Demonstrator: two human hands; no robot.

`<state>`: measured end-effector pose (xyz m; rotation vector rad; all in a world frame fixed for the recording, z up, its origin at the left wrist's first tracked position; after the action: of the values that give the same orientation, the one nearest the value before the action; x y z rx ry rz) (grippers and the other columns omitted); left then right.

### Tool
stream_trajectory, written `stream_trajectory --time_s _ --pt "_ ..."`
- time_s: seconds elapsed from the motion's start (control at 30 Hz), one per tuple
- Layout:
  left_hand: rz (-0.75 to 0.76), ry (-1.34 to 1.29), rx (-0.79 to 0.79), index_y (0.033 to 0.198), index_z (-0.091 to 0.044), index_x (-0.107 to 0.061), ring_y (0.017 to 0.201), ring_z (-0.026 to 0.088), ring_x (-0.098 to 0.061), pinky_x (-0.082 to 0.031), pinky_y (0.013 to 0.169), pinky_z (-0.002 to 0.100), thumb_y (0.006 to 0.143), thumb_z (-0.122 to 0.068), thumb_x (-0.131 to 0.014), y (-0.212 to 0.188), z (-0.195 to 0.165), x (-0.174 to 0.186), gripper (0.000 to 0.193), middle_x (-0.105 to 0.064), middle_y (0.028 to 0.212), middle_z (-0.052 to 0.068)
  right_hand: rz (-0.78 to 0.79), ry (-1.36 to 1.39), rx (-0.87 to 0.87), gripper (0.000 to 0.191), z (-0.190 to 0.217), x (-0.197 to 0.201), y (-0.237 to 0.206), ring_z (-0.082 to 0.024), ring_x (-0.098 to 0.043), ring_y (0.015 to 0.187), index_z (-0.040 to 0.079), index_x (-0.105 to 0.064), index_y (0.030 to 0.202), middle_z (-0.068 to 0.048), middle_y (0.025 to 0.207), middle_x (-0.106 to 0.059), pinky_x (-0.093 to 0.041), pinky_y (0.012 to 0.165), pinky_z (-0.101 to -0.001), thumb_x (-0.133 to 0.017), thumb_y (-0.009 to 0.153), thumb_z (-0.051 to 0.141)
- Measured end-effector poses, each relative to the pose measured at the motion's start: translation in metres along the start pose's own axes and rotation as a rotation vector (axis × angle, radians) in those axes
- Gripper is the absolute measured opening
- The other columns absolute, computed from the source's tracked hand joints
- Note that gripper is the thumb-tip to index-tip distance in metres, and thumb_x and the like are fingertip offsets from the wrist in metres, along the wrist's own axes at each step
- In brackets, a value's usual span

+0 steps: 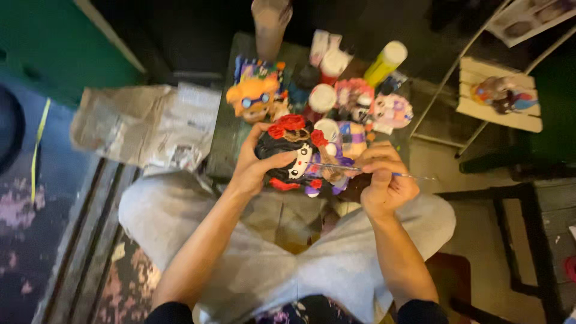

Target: The person sits cross-legged on the floor and paints details on a decorative figurine with a small brush. They dip the brush into small paint containers, rotate the figurine to reach different sides, and work on the hair, face and body areas.

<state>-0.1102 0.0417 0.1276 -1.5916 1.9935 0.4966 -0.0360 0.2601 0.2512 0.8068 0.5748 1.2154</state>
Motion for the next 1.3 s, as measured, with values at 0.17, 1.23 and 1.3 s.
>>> stream_trajectory --time_s 0.17,1.23,1.3 --pt "0.109 0.185 -0.241 0.127 -0.006 -0.051 0.107 0.018 -0.069 -0.056 0.097 0.033 0.078 -0.007 -0.088 0.03 -0.07 -0.05 0.062 -0.069 0.117 0.01 -0.106 0.136 0.114 0.042 0.014 0.018 0.062 -0.025 -0.058 0.072 -0.001 -0.053 0.096 -0.019 0.083 -0.062 -0.05 0.069 -0.0358 -0.057 0.113 0.038" --pt "0.072 0.304 -0.268 0.119 -0.002 -0.06 0.095 0.011 -0.069 -0.057 0.089 0.028 0.083 -0.011 -0.086 0.022 -0.1 -0.076 0.044 -0.073 0.106 0.007 -0.023 0.057 0.374 0.046 0.052 0.012 0.057 -0.021 -0.056 0.053 0.004 -0.05 0.086 -0.012 0.059 -0.06 -0.048 0.049 -0.0328 -0.049 0.108 0.044" --pt "0.081 0.307 -0.27 0.119 -0.002 -0.061 0.096 0.01 -0.069 -0.057 0.09 0.027 0.084 -0.011 -0.085 0.02 -0.102 -0.078 0.043 -0.073 0.107 0.006 0.011 0.071 0.418 0.048 0.057 0.01 0.058 -0.022 -0.057 0.052 0.004 -0.053 0.081 -0.011 0.059 -0.061 -0.05 0.051 -0.0353 -0.051 0.106 0.044"
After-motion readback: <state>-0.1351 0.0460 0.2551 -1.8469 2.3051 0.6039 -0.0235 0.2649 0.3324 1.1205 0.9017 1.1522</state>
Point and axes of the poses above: each hand's wrist, its own y-axis towards the middle knuckle, its own x-axis out of the back of the hand, z = x × y, the point moved 9 cm from there along y, towards the middle knuckle
